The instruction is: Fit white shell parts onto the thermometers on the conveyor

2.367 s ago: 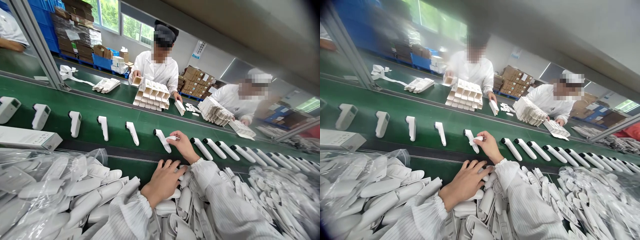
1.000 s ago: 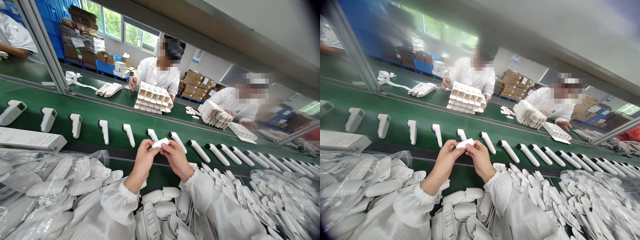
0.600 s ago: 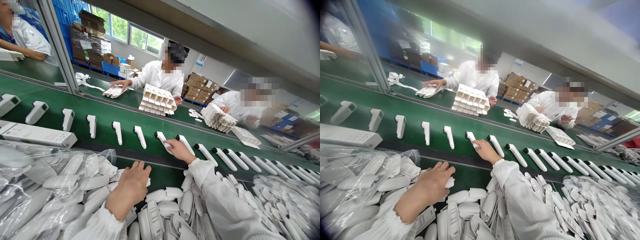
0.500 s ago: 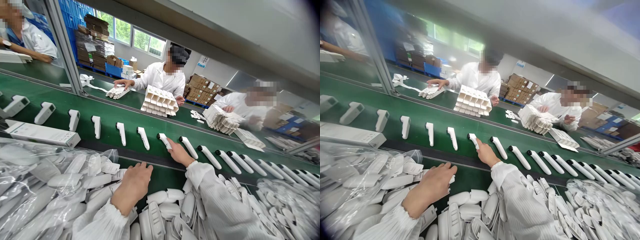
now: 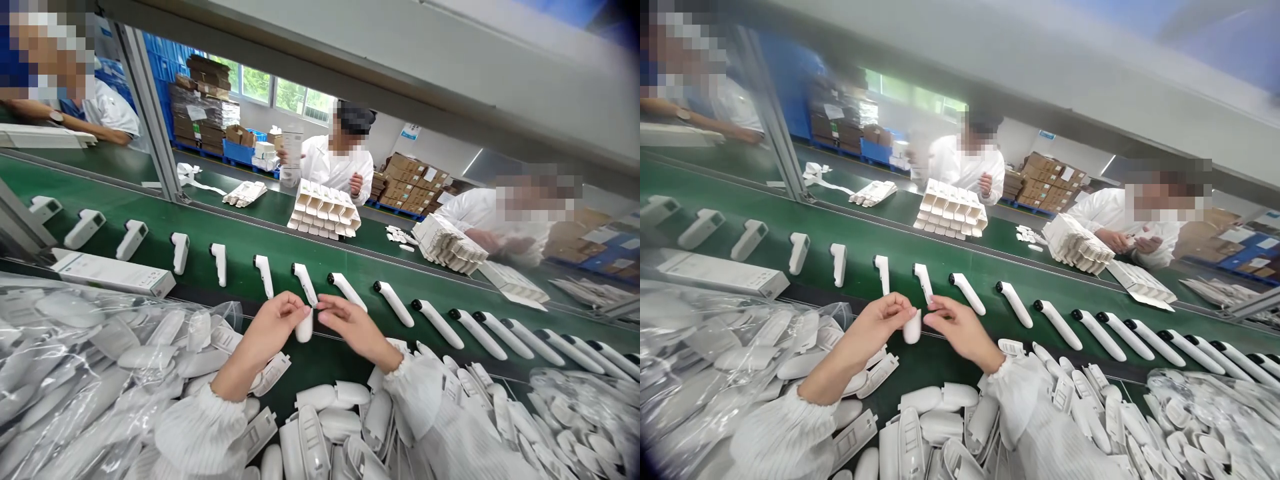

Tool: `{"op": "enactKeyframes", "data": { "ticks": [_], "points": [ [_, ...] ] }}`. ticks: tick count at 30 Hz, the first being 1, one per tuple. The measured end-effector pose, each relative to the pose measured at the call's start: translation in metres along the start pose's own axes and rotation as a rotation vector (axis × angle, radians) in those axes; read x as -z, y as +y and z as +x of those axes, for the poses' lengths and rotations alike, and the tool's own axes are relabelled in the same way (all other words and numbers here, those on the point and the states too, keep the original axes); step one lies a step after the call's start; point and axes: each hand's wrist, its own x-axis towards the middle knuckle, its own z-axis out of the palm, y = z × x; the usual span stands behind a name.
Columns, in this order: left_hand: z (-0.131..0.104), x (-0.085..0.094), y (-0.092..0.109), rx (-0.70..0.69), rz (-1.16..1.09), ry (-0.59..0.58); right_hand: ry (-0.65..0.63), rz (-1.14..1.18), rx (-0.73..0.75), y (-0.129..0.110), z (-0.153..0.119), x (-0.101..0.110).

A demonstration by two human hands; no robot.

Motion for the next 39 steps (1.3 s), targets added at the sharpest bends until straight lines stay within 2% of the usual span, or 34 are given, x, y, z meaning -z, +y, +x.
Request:
{"op": "enactKeyframes", "data": {
  "ticks": [2, 3, 5, 7, 8, 10, 12, 13, 16, 18, 23, 25, 27, 28, 30, 32, 33, 35, 39],
  "points": [
    [-0.001, -0.003, 0.005, 0.001, -0.2, 0.027, -0.03, 0.259, -0.019, -0.012, -0.001, -0.02],
    [-0.003, -0.004, 0.006, -0.009, -0.206, 0.068, -0.016, 0.316, -0.022, -0.015, 0.002, -0.026],
    [-0.011, 0.0, 0.005, -0.051, -0.032, 0.197, 0.047, 0.316, -0.025, -0.011, 0.012, -0.028],
    [-0.027, 0.007, -0.002, -0.128, 0.32, 0.258, 0.114, 0.189, -0.028, 0.002, 0.026, -0.019],
    [-0.036, 0.011, -0.007, -0.162, 0.519, 0.23, 0.146, 0.081, -0.028, 0.011, 0.033, -0.013],
    [-0.057, 0.016, -0.021, -0.182, 0.864, 0.087, 0.176, -0.197, -0.035, 0.028, 0.046, -0.004],
    [-0.073, 0.016, -0.035, -0.163, 1.071, -0.053, 0.163, -0.491, -0.047, 0.043, 0.054, 0.0],
    [-0.079, 0.015, -0.042, -0.164, 1.128, -0.087, 0.15, -0.627, -0.055, 0.048, 0.056, -0.001],
    [-0.083, 0.009, -0.058, -0.278, 1.185, -0.098, 0.124, -0.948, -0.074, 0.057, 0.058, -0.006],
    [-0.079, 0.007, -0.065, -0.354, 1.174, -0.07, 0.114, -1.082, -0.074, 0.061, 0.059, -0.007],
    [-0.067, 0.004, -0.064, -0.384, 1.009, 0.085, 0.119, -1.139, -0.046, 0.064, 0.061, 0.001],
    [-0.066, 0.004, -0.057, -0.365, 0.846, 0.145, 0.205, -1.054, 0.045, 0.057, 0.057, 0.003],
    [-0.065, 0.003, -0.047, -0.335, 0.655, 0.191, 0.227, -0.832, 0.186, 0.043, 0.05, 0.001],
    [-0.065, 0.004, -0.041, -0.315, 0.56, 0.212, 0.164, -0.671, 0.241, 0.035, 0.046, -0.001],
    [-0.063, 0.004, -0.032, -0.252, 0.38, 0.262, -0.081, -0.312, 0.272, 0.016, 0.038, -0.008],
    [-0.056, 0.005, -0.027, -0.183, 0.21, 0.308, -0.302, 0.008, 0.204, 0.002, 0.032, -0.019],
    [-0.051, 0.005, -0.026, -0.158, 0.134, 0.322, -0.348, 0.131, 0.159, -0.003, 0.03, -0.025],
    [-0.038, 0.004, -0.028, -0.143, 0.025, 0.328, -0.316, 0.303, 0.074, -0.006, 0.03, -0.037],
    [-0.011, -0.001, -0.038, -0.133, 0.015, 0.345, -0.105, 0.479, -0.042, 0.003, 0.038, -0.05]
  ]
}}
